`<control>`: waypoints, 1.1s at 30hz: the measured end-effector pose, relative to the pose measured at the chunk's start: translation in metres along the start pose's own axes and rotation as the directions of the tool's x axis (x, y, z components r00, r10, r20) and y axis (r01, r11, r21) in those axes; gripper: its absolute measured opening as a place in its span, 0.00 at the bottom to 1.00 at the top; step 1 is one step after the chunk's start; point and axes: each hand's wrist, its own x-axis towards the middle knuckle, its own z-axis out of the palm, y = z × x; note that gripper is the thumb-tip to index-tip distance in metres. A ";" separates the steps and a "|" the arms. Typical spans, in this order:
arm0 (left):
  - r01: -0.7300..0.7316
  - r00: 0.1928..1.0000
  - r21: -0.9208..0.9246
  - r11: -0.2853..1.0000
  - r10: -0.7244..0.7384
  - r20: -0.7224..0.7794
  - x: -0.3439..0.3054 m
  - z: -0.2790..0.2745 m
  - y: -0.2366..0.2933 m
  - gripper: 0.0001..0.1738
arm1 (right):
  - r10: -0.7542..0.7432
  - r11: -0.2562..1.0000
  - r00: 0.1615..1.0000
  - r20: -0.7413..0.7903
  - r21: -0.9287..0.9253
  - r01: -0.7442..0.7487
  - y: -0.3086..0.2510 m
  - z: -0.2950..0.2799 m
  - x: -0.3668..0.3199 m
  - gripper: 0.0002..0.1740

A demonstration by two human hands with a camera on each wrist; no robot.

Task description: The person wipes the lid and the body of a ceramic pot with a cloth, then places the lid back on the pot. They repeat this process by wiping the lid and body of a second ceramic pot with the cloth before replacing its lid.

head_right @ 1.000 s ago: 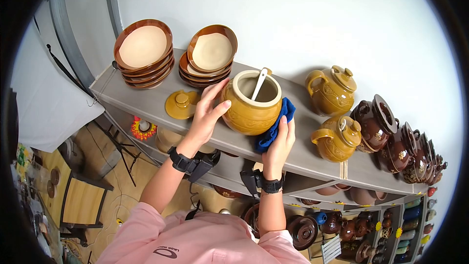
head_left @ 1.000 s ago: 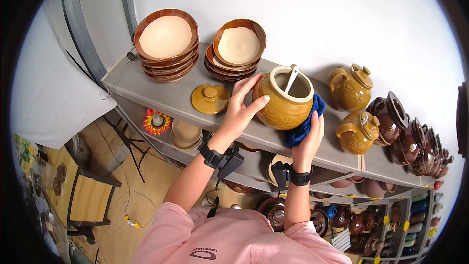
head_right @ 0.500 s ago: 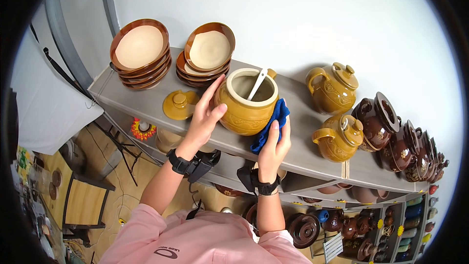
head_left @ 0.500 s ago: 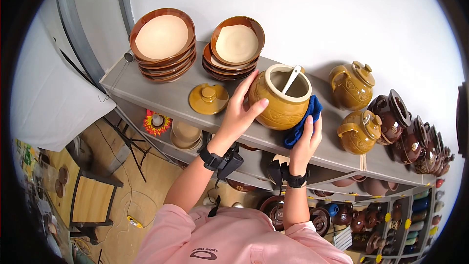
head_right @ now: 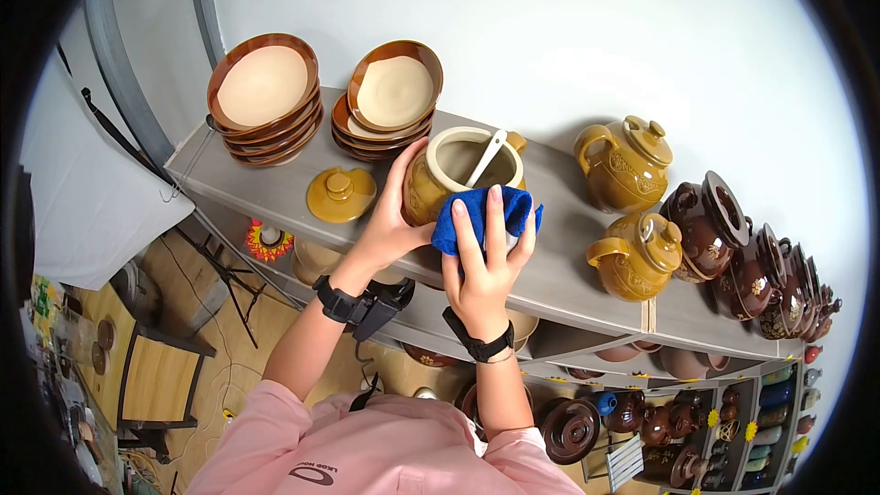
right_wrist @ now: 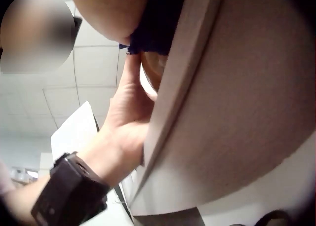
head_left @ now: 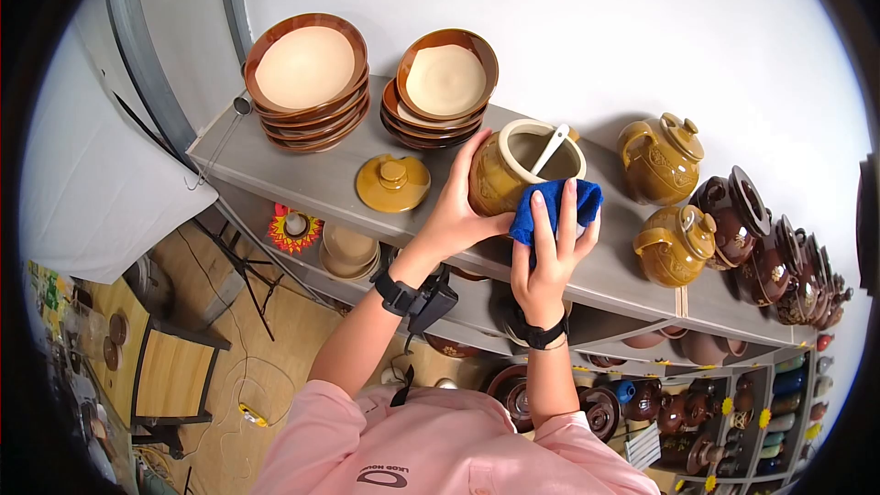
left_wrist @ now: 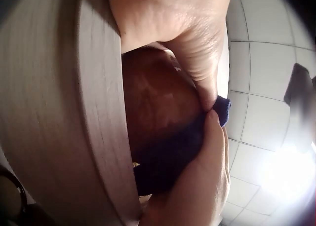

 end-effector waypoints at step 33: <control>-0.011 1.000 -0.013 1.000 0.012 0.014 -0.001 0.003 0.004 0.61 | 0.256 0.941 0.966 0.025 0.224 -0.255 -0.012 -0.010 0.019 0.29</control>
